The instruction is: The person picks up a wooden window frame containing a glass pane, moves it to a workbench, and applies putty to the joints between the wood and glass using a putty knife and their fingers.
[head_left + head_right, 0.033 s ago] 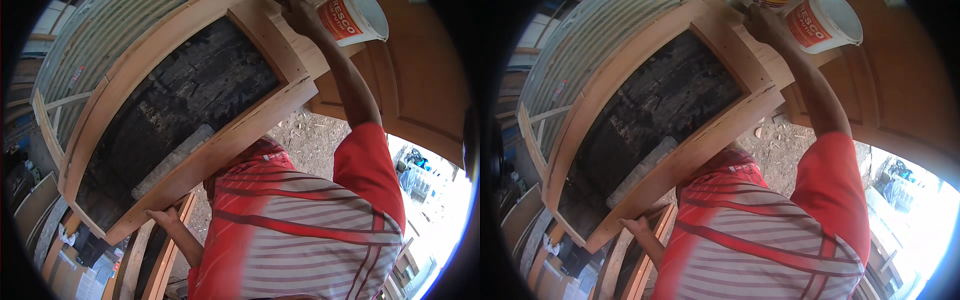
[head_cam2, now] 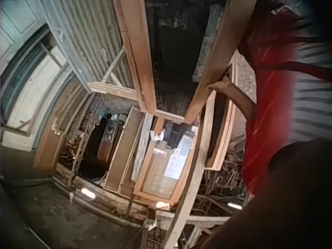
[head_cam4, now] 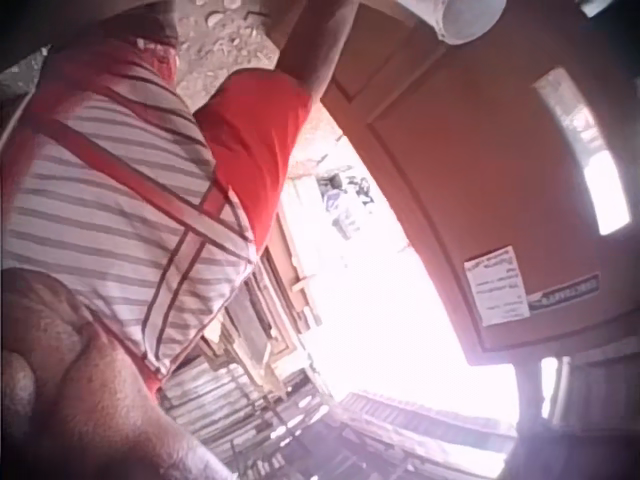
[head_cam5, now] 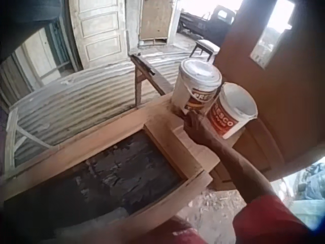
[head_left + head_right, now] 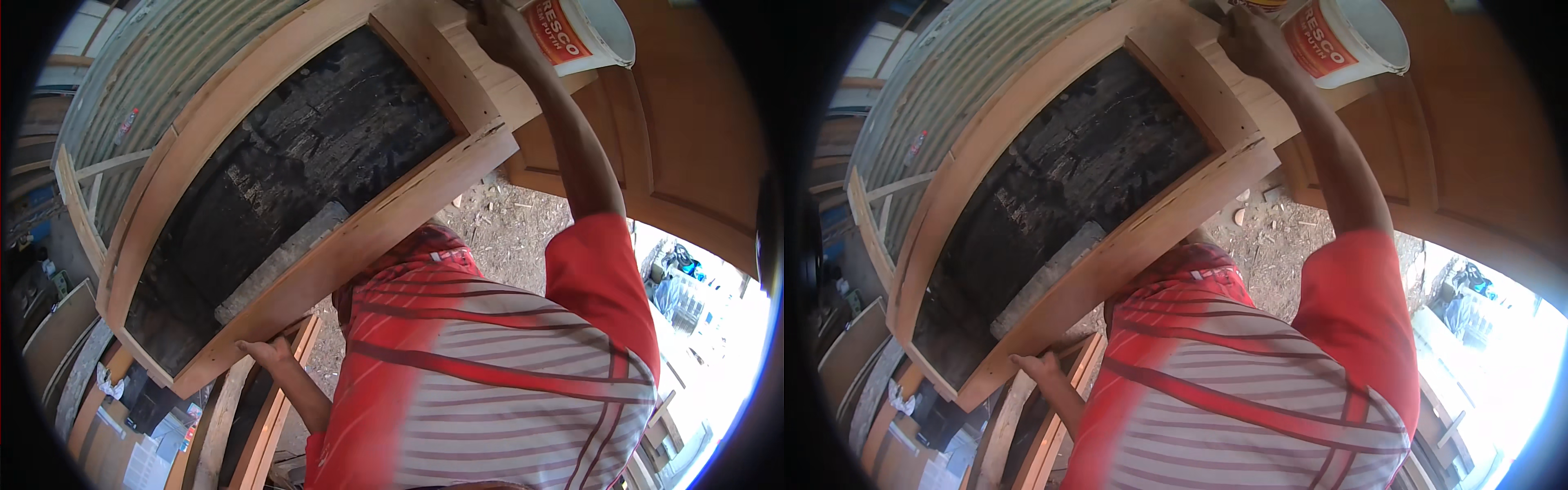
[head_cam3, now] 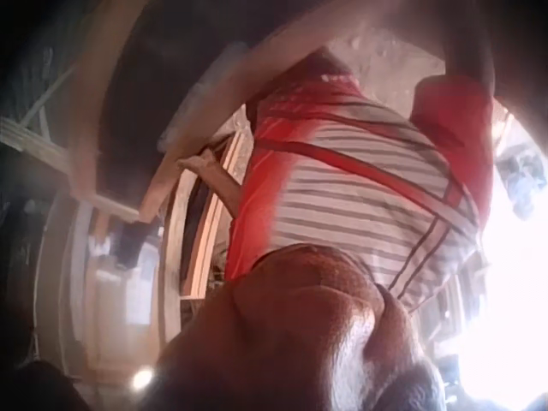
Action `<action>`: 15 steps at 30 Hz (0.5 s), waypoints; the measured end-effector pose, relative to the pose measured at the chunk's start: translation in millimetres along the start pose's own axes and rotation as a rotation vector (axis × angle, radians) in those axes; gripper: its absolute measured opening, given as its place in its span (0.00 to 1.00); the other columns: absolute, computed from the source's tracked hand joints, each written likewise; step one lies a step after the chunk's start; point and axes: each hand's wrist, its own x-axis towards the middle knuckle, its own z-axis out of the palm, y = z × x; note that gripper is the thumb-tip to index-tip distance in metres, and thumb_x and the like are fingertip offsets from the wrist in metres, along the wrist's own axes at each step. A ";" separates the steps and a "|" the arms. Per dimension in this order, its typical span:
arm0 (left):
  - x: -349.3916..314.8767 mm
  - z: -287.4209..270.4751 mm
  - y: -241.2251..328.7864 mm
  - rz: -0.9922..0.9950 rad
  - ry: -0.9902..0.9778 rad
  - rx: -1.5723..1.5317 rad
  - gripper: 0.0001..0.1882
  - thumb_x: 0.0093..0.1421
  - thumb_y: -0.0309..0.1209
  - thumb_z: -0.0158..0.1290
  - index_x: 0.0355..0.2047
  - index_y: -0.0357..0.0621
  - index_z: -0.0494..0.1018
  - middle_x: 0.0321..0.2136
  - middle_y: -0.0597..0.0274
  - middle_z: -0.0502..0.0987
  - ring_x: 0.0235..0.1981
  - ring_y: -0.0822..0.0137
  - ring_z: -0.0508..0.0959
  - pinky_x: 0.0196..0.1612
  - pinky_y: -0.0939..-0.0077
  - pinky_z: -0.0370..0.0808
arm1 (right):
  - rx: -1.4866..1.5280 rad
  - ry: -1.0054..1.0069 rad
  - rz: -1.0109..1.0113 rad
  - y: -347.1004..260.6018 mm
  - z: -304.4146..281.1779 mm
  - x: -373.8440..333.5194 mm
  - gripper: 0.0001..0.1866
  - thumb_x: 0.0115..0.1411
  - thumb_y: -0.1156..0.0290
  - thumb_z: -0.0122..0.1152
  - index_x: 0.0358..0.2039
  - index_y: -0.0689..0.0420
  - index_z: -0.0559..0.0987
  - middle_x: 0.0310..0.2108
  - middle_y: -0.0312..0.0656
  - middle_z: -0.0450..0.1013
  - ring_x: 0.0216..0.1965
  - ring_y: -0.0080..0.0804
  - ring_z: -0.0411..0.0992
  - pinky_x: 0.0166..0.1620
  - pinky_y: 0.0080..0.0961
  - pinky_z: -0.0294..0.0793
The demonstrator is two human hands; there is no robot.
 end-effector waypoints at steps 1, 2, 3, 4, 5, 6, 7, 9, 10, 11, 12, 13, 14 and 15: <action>-7.2 12.6 -0.4 0.002 0.043 0.004 0.49 0.70 0.72 0.28 0.75 0.47 0.53 0.72 0.48 0.60 0.73 0.46 0.61 0.74 0.42 0.61 | 0.001 0.126 -0.069 -15.5 -21.3 -24.3 0.21 0.66 0.64 0.64 0.56 0.59 0.76 0.51 0.59 0.73 0.48 0.56 0.77 0.52 0.46 0.77; -12.7 21.7 -0.7 0.003 0.083 0.008 0.48 0.70 0.72 0.28 0.75 0.47 0.53 0.72 0.48 0.60 0.73 0.46 0.61 0.75 0.42 0.61 | -0.002 0.255 -0.136 -29.1 -41.2 -48.4 0.16 0.66 0.65 0.61 0.51 0.59 0.78 0.37 0.54 0.80 0.38 0.51 0.80 0.45 0.45 0.78; -14.4 17.4 -0.8 0.015 0.080 0.008 0.48 0.70 0.72 0.28 0.75 0.47 0.53 0.72 0.48 0.60 0.73 0.46 0.61 0.75 0.42 0.61 | 0.097 0.275 -0.078 -45.4 -64.5 -73.6 0.15 0.67 0.66 0.62 0.51 0.59 0.77 0.34 0.51 0.79 0.34 0.45 0.79 0.42 0.40 0.78; -10.3 8.3 -5.3 0.012 -0.030 0.041 0.51 0.69 0.73 0.29 0.76 0.45 0.51 0.72 0.46 0.58 0.73 0.46 0.60 0.74 0.43 0.60 | 0.196 0.296 -0.023 -57.3 -82.3 -98.5 0.15 0.67 0.68 0.63 0.51 0.59 0.77 0.32 0.49 0.78 0.31 0.38 0.78 0.39 0.36 0.78; -7.4 -0.6 -6.1 0.009 -0.141 0.075 0.54 0.68 0.75 0.30 0.76 0.42 0.49 0.73 0.44 0.57 0.74 0.47 0.60 0.74 0.45 0.60 | 0.218 0.320 0.064 -65.2 -90.0 -124.6 0.14 0.68 0.68 0.63 0.50 0.59 0.77 0.30 0.46 0.76 0.29 0.33 0.75 0.37 0.32 0.76; -5.2 -10.2 2.4 0.019 -0.150 0.076 0.54 0.68 0.75 0.30 0.76 0.42 0.49 0.73 0.44 0.57 0.74 0.47 0.60 0.74 0.45 0.60 | 0.234 0.346 0.156 -68.8 -93.9 -150.3 0.12 0.68 0.69 0.64 0.50 0.59 0.78 0.29 0.44 0.74 0.28 0.28 0.72 0.35 0.28 0.74; -6.2 -25.9 16.4 -0.193 -0.270 0.360 0.57 0.65 0.77 0.31 0.73 0.37 0.53 0.69 0.40 0.63 0.71 0.47 0.65 0.71 0.48 0.65 | 0.227 0.354 0.206 -66.7 -93.6 -174.8 0.12 0.69 0.69 0.63 0.50 0.59 0.77 0.28 0.41 0.72 0.27 0.25 0.69 0.33 0.27 0.72; -28.3 -19.0 37.7 -0.397 -0.382 0.654 0.61 0.63 0.80 0.32 0.71 0.31 0.57 0.66 0.36 0.68 0.68 0.47 0.70 0.67 0.51 0.70 | 0.282 0.440 0.210 -60.9 -78.4 -227.6 0.14 0.70 0.72 0.62 0.52 0.61 0.73 0.28 0.37 0.72 0.27 0.21 0.67 0.32 0.24 0.70; -45.0 1.9 50.2 -0.486 -0.640 0.962 0.62 0.61 0.81 0.32 0.65 0.28 0.63 0.58 0.35 0.74 0.62 0.49 0.76 0.62 0.54 0.75 | 0.350 0.484 0.240 -63.3 -69.7 -250.0 0.14 0.72 0.70 0.60 0.55 0.61 0.72 0.32 0.36 0.71 0.29 0.19 0.66 0.31 0.21 0.69; -71.5 25.7 61.5 -0.566 -0.892 1.266 0.63 0.59 0.83 0.32 0.60 0.25 0.69 0.51 0.35 0.81 0.55 0.50 0.82 0.56 0.58 0.79 | 0.426 0.525 0.264 -66.9 -59.7 -271.0 0.15 0.74 0.68 0.57 0.57 0.60 0.71 0.37 0.36 0.70 0.31 0.16 0.66 0.31 0.18 0.68; -100.7 56.0 56.2 -0.384 -0.949 1.235 0.59 0.61 0.82 0.30 0.51 0.29 0.76 0.38 0.44 0.85 0.42 0.58 0.86 0.46 0.66 0.81 | 0.401 0.556 0.280 -62.6 -43.5 -293.4 0.17 0.74 0.68 0.56 0.59 0.60 0.70 0.38 0.36 0.70 0.31 0.17 0.67 0.32 0.19 0.69; -110.5 80.7 54.7 -0.279 -1.072 1.194 0.55 0.65 0.78 0.32 0.51 0.31 0.76 0.39 0.45 0.85 0.41 0.59 0.85 0.46 0.66 0.81 | 0.375 0.589 0.294 -58.1 -25.9 -316.1 0.18 0.74 0.68 0.56 0.61 0.60 0.68 0.38 0.37 0.70 0.32 0.18 0.67 0.33 0.19 0.70; -117.4 96.1 50.8 -0.171 -1.173 1.132 0.51 0.68 0.75 0.33 0.51 0.33 0.77 0.40 0.45 0.85 0.40 0.61 0.84 0.45 0.67 0.81 | 0.393 0.523 0.304 -60.5 -11.0 -332.0 0.21 0.75 0.67 0.54 0.63 0.59 0.64 0.37 0.36 0.69 0.32 0.18 0.68 0.34 0.19 0.71; -118.6 117.2 36.5 0.018 -1.291 1.073 0.43 0.73 0.67 0.35 0.54 0.34 0.75 0.41 0.46 0.85 0.41 0.61 0.84 0.45 0.67 0.81 | 0.508 0.489 0.437 -74.2 -1.3 -338.0 0.19 0.75 0.65 0.54 0.61 0.60 0.67 0.34 0.40 0.71 0.30 0.25 0.70 0.34 0.25 0.72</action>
